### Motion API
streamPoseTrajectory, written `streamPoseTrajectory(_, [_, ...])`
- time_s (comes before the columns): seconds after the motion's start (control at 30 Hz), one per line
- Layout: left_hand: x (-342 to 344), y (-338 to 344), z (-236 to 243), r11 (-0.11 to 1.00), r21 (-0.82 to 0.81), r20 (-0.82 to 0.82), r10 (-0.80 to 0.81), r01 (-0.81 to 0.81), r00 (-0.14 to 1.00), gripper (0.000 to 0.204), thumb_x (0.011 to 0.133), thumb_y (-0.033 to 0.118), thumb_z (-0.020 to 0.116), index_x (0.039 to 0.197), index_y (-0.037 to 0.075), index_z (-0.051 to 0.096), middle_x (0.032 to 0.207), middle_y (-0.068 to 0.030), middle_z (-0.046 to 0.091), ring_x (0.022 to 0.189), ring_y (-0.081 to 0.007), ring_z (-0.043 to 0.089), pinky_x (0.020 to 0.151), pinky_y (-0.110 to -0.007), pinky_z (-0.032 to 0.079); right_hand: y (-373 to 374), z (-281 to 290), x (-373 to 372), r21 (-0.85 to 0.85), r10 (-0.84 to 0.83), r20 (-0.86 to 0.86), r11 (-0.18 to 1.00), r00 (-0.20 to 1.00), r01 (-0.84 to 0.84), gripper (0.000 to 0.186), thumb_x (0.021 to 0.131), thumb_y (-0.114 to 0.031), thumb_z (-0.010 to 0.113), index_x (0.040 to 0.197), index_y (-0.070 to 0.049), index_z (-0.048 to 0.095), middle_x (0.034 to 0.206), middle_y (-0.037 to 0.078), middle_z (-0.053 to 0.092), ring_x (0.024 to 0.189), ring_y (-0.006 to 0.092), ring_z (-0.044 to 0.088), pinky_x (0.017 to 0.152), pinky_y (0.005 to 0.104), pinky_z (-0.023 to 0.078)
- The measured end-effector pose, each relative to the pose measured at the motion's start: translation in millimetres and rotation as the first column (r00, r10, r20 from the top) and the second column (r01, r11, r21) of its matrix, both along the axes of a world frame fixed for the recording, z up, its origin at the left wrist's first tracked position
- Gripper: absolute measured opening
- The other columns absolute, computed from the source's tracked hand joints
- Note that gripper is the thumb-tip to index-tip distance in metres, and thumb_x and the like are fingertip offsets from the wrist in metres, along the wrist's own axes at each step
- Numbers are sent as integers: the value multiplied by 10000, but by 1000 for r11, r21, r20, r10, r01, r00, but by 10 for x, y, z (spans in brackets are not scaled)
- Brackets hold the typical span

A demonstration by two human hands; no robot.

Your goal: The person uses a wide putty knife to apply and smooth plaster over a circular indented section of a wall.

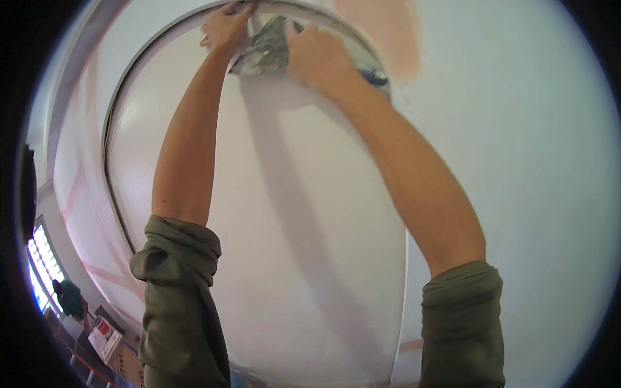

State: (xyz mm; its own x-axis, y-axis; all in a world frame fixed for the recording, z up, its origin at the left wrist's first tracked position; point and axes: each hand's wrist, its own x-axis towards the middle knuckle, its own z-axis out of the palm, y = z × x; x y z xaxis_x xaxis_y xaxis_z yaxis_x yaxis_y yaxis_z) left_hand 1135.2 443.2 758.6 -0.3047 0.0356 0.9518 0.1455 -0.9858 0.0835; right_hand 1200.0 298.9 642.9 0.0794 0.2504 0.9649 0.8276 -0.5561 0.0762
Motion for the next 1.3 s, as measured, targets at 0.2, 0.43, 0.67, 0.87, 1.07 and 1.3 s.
streamPoseTrajectory(0.2, [-125,447,488,970,-172,-3,-172,169,985,374,811,510,772,1088,267,829,1236,-88,726,1258,-276,572,1115,-546,281,94,1,-200,55,10,25,998,1000,-11,835,824,-172,664,1584,-31,348,1173,271,625,1048,402,693,912,477,572])
streamPoseTrajectory(0.43, [-335,236,478,984,-71,-27,-165,163,986,245,868,362,746,985,165,833,1039,-114,780,1065,-334,706,1108,-561,354,23,17,-270,54,1,57,999,998,-4,857,793,-156,667,1578,-13,354,1178,287,622,1032,401,695,893,477,571])
streamPoseTrajectory(0.67, [-148,377,538,991,101,97,-101,91,990,211,857,274,701,908,104,815,1136,-121,732,1112,-340,661,1064,-619,346,55,35,-250,77,-12,79,997,997,6,863,793,-143,653,1588,-20,343,1206,287,616,1036,405,691,895,474,570])
streamPoseTrajectory(0.87, [-129,513,637,998,33,6,-52,51,999,274,834,369,714,1028,220,837,1204,-91,720,1253,-287,576,1126,-543,274,62,54,-269,47,-20,54,999,998,17,848,804,-139,652,1588,-23,347,1212,286,614,1050,405,686,899,475,570])
streamPoseTrajectory(1.07, [-48,609,812,964,49,243,242,-261,940,298,813,364,728,1008,167,839,1154,-79,748,1125,-280,671,1120,-541,343,114,91,-295,78,-17,55,997,998,13,896,794,-114,660,1621,-126,314,1251,253,597,1027,408,674,883,486,579])
streamPoseTrajectory(1.3, [-72,49,504,976,-179,-48,117,-123,992,382,923,239,562,1188,-5,686,1386,-210,548,1317,-391,505,1095,-581,391,63,82,-251,77,-67,16,995,998,65,888,802,-106,655,1621,-126,311,1244,256,603,1047,408,672,896,498,578])
